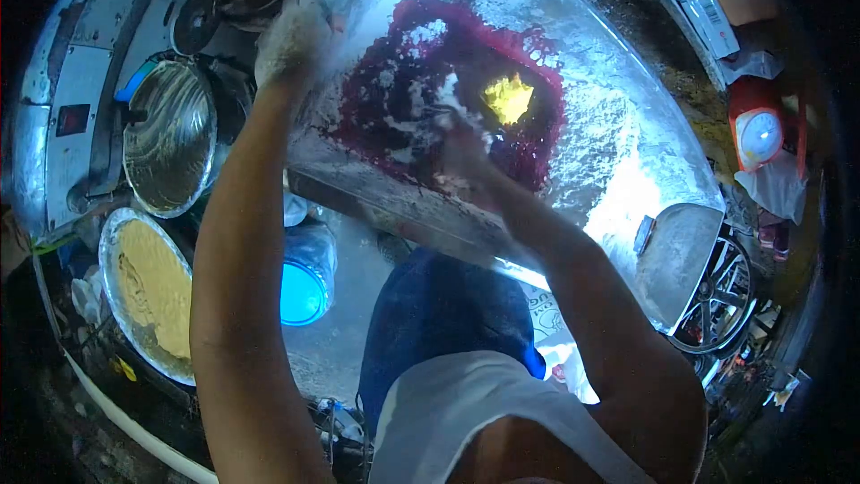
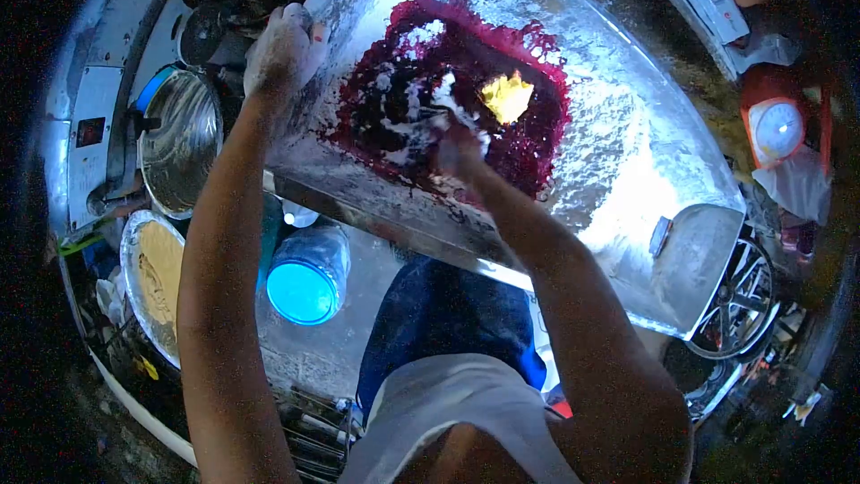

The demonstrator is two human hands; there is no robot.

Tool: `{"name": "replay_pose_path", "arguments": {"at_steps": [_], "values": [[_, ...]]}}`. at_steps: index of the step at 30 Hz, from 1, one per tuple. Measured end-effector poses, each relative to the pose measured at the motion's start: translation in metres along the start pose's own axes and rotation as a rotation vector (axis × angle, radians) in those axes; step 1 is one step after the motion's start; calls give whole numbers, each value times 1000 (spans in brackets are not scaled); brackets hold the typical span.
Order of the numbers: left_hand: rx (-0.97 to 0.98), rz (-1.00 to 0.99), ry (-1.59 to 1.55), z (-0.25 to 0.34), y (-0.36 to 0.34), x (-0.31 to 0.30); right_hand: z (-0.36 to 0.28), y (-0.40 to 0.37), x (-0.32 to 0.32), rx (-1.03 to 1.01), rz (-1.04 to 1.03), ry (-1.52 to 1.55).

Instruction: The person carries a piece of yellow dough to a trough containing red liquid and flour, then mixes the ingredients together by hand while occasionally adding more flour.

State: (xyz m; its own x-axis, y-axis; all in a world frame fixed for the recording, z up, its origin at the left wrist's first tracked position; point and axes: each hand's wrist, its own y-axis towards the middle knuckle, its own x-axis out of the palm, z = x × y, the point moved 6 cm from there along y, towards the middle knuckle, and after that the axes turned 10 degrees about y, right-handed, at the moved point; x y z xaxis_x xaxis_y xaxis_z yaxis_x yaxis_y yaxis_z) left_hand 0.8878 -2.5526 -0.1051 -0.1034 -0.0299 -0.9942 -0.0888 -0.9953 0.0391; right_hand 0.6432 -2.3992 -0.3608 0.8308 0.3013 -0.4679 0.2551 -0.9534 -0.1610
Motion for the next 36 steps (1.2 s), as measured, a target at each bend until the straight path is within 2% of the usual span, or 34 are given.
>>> {"name": "replay_pose_path", "arguments": {"at_steps": [1,3,4,5,6,7,8,9,11,13,15,16,19,21,22,24,25,28,29,31,32,34,35,36], "values": [[-1,-6,-2,-1,-1,4,15,-2,-22,161,-145,-898],[-3,22,14,-1,1,4,72,41,-24,247,-143,-832],[-6,27,17,-1,1,3,106,66,-14,293,-278,-879],[-8,19,37,0,1,0,95,75,2,287,-272,-877],[-5,7,54,1,0,-1,65,84,23,210,-75,-735],[5,8,54,2,0,-2,80,74,48,-209,-63,-1323],[-9,-11,49,1,1,-1,101,56,74,-619,237,-1918],[-22,-30,38,1,1,0,79,49,77,-453,109,-1557],[-27,-18,2,3,3,-1,53,13,47,-181,-2,-1052],[-36,-45,-35,2,0,-4,44,-8,9,16,-53,-783],[-45,-35,-22,1,1,-1,45,6,-29,188,-34,-675],[-50,-18,-7,1,0,-1,87,30,-28,50,23,-678],[-30,2,13,1,-1,-3,88,109,3,151,6,-520],[-14,-33,-13,2,-5,-3,109,121,55,-3,-10,-374],[-7,-47,-48,4,-2,-5,111,125,58,-83,-6,-316],[-31,-29,-54,7,0,-6,57,55,40,419,169,416],[-34,-13,-41,7,-2,-8,56,51,23,419,191,405],[-42,-33,-14,8,0,-10,98,39,2,340,49,-271],[-43,-41,10,7,2,-8,87,32,-3,311,-12,-484],[-8,-26,18,3,0,-2,57,22,-27,334,-79,-661],[-13,-30,24,2,-3,0,65,49,-19,430,-63,-325],[-8,16,28,2,-2,-6,52,72,-3,391,-54,-431],[-11,-7,0,2,-1,-5,41,71,9,349,-127,-344],[1,-1,-1,2,0,-7,32,66,27,199,-213,-404]]}}
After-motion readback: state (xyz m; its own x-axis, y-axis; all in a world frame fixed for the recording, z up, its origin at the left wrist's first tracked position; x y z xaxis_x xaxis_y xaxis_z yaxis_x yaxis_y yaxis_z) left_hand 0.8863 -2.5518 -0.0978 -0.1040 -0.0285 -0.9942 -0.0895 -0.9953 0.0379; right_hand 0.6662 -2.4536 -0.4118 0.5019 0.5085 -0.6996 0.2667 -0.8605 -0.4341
